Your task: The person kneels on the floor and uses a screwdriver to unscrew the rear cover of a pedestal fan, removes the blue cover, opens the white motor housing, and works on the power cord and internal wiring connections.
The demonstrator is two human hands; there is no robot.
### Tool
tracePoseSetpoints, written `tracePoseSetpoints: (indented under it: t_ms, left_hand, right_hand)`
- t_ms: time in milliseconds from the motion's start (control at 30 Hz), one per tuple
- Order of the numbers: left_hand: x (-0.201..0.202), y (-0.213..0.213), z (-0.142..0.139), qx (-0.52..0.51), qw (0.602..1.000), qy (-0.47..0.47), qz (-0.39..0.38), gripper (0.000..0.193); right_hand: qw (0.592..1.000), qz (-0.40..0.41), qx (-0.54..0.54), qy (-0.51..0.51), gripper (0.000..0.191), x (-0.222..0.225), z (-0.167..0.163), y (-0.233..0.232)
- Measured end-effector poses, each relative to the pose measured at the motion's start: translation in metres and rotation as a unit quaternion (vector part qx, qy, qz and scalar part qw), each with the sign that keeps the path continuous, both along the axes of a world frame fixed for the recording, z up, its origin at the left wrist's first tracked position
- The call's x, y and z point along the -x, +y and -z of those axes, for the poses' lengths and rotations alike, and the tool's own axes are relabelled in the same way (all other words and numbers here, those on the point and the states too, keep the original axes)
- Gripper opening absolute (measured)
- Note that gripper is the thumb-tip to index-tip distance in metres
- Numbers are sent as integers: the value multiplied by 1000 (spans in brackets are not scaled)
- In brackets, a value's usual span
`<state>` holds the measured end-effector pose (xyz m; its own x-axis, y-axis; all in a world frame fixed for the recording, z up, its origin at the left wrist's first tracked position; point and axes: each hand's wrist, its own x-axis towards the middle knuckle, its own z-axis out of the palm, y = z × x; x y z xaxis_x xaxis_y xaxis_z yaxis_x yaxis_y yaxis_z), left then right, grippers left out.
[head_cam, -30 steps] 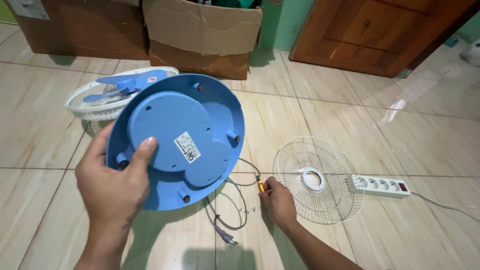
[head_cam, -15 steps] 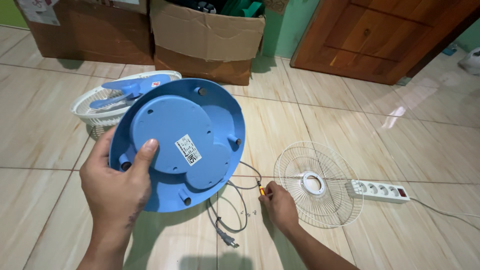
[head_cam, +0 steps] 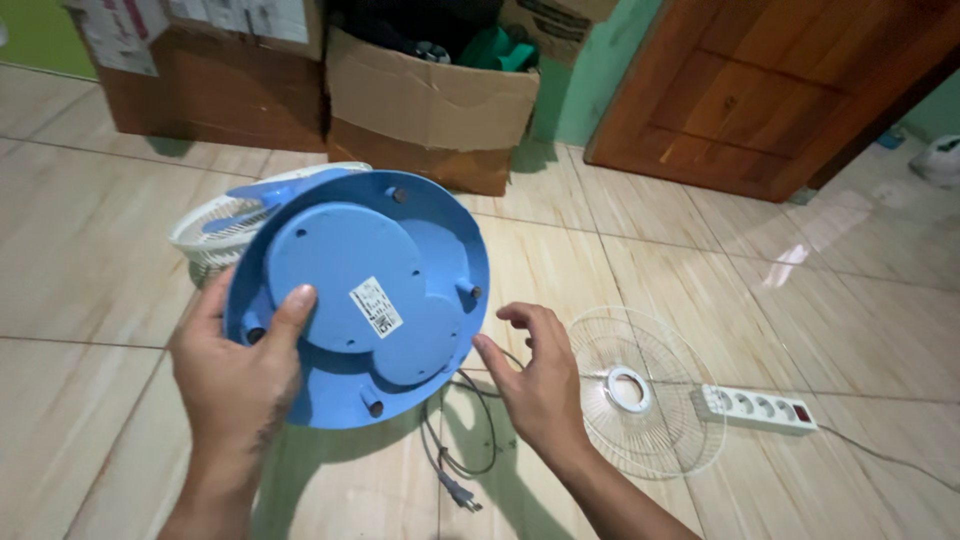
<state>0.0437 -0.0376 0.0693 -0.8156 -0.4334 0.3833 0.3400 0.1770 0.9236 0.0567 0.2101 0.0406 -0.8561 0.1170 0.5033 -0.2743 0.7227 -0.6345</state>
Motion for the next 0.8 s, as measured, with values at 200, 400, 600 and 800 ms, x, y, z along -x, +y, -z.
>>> tracePoseSetpoints:
  t_ms: [200,400,600,800]
  left_hand:
    - [7,1,6,-48,999,-6,0,44]
    - [9,-5,4,-121,992,-33,16,45]
    - [12,-6,3,-184,982,-28,37,47]
    - [21,-4,15,-211,972,-25,99,51]
  right_hand:
    - [993,-92,-47,61,56,-2,-43,-44]
    - [980,-146,-92,99,82,9,-54,-71]
    - [978,-161,-97,86,100,17,-52,-91]
    - [979,-122,-159,46,123,29,-55,-99]
